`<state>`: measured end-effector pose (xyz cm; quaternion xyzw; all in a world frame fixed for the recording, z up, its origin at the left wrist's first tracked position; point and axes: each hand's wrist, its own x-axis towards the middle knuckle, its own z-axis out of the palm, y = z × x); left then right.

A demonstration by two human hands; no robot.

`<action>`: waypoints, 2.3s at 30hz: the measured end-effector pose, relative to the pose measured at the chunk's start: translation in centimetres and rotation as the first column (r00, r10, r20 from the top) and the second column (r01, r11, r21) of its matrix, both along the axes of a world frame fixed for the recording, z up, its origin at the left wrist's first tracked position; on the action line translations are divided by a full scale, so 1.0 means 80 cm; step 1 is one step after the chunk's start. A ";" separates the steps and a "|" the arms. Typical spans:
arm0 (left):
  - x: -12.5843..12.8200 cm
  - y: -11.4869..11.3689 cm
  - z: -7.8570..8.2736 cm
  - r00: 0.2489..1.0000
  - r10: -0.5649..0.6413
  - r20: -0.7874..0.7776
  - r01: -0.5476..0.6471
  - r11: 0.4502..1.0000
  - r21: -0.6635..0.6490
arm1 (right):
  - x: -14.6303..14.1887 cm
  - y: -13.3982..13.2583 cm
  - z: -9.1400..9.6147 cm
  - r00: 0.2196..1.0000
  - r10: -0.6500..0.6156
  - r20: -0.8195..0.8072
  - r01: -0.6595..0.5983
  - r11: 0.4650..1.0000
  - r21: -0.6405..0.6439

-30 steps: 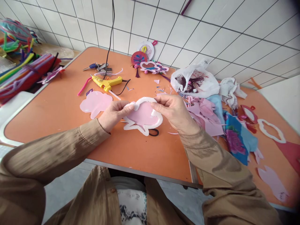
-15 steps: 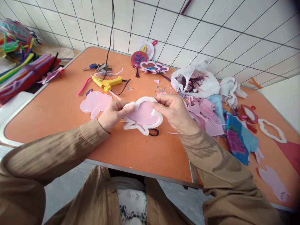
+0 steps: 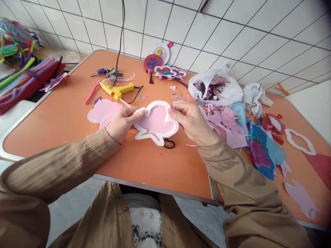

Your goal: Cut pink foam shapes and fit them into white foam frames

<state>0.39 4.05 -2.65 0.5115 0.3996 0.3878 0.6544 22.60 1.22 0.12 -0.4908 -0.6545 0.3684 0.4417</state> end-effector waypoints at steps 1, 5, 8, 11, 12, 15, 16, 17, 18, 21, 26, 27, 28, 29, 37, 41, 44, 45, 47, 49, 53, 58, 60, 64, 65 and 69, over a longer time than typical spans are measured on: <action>0.000 0.002 -0.001 1.000 0.014 0.023 -0.013 1.000 -0.018 | 0.000 0.000 0.000 1.000 -0.001 -0.008 0.001 1.000 -0.004; -0.001 0.006 0.002 0.996 0.033 0.087 -0.029 0.999 -0.045 | 0.001 0.002 -0.001 0.994 -0.003 -0.110 -0.010 0.993 -0.117; -0.001 0.009 0.004 0.993 0.026 0.112 -0.019 0.998 -0.067 | 0.002 0.003 -0.001 0.979 -0.032 -0.200 -0.016 0.972 -0.234; -0.001 0.011 0.002 0.987 0.026 0.159 -0.013 0.996 -0.084 | 0.001 0.002 0.001 0.972 -0.041 -0.230 -0.021 0.965 -0.262; -0.001 0.011 0.001 0.983 0.029 0.181 -0.014 0.996 -0.086 | 0.000 0.001 0.003 0.975 -0.033 -0.220 -0.022 0.970 -0.244; -0.001 0.013 -0.003 0.969 0.031 0.246 -0.014 0.997 -0.073 | -0.003 -0.005 0.009 0.990 -0.023 -0.139 0.002 0.989 -0.150; -0.001 0.013 -0.004 0.965 0.027 0.261 -0.010 0.998 -0.065 | -0.004 -0.007 0.012 0.995 -0.033 -0.096 0.022 0.993 -0.113; -0.001 0.013 -0.005 0.962 0.021 0.274 -0.006 0.998 -0.056 | -0.005 -0.009 0.014 0.998 -0.048 -0.048 0.045 0.996 -0.073; -0.001 0.013 -0.006 0.958 0.013 0.286 0.000 0.999 -0.045 | -0.007 -0.012 0.017 0.998 -0.070 0.002 0.070 0.997 -0.029; -0.002 0.014 -0.010 0.947 -0.017 0.322 0.021 1.000 -0.011 | -0.010 -0.019 0.022 0.983 -0.135 0.128 0.122 0.987 0.100; -0.005 0.017 -0.014 0.933 -0.040 0.357 0.038 0.999 0.010 | -0.015 -0.029 0.027 0.961 -0.196 0.198 0.149 0.962 0.229; -0.005 0.017 -0.014 0.932 -0.037 0.361 0.035 0.999 0.013 | -0.016 -0.031 0.027 0.959 -0.203 0.196 0.155 0.959 0.238; -0.005 0.017 -0.013 0.932 -0.034 0.362 0.031 0.999 0.015 | -0.016 -0.032 0.028 0.959 -0.208 0.191 0.160 0.957 0.241; -0.005 0.018 -0.012 0.932 -0.032 0.362 0.027 0.999 0.018 | -0.017 -0.032 0.029 0.960 -0.209 0.184 0.162 0.957 0.240; -0.004 0.016 -0.008 0.951 0.001 0.311 -0.032 0.995 0.095 | -0.011 -0.028 0.025 0.955 -0.201 0.217 0.126 0.940 0.317; -0.011 0.017 -0.011 0.976 0.037 0.213 -0.100 0.951 0.294 | -0.005 -0.023 0.018 0.958 -0.184 0.222 0.076 0.904 0.420; -0.016 0.019 -0.014 0.987 0.026 0.161 -0.095 0.896 0.434 | 0.000 -0.018 0.011 0.961 -0.173 0.217 0.041 0.862 0.505; -0.017 0.021 -0.016 0.989 0.024 0.146 -0.090 0.879 0.468 | 0.001 -0.017 0.008 0.961 -0.170 0.218 0.027 0.843 0.538; -0.018 0.024 -0.020 0.991 0.030 0.128 -0.093 0.851 0.517 | 0.003 -0.013 0.004 0.964 -0.160 0.214 -0.008 0.781 0.624; -0.018 0.027 -0.023 0.991 0.040 0.125 -0.103 0.830 0.549 | 0.004 -0.009 0.000 0.970 -0.146 0.195 -0.037 0.702 0.711; -0.019 0.024 -0.018 0.994 0.020 0.106 -0.081 0.790 0.608 | 0.007 -0.002 -0.005 0.969 -0.156 0.189 -0.060 0.598 0.799; -0.019 0.015 0.001 0.995 0.009 0.099 -0.074 0.725 0.685 | 0.014 0.003 -0.008 0.958 -0.157 0.239 -0.109 0.573 0.812; -0.019 0.014 0.004 0.992 0.000 0.125 -0.090 0.693 0.715 | 0.017 0.004 -0.009 0.963 -0.118 0.244 -0.137 0.562 0.816; -0.020 0.018 0.004 0.992 0.014 0.126 -0.104 0.659 0.745 | 0.018 0.006 -0.010 0.960 -0.112 0.258 -0.163 0.527 0.834; -0.020 0.019 0.003 0.993 0.020 0.120 -0.103 0.662 0.743 | 0.018 0.007 -0.010 0.959 -0.113 0.261 -0.167 0.518 0.839; -0.022 0.020 0.002 0.997 0.022 0.070 -0.066 0.690 0.721 | 0.016 0.005 -0.009 0.960 -0.096 0.264 -0.181 0.508 0.842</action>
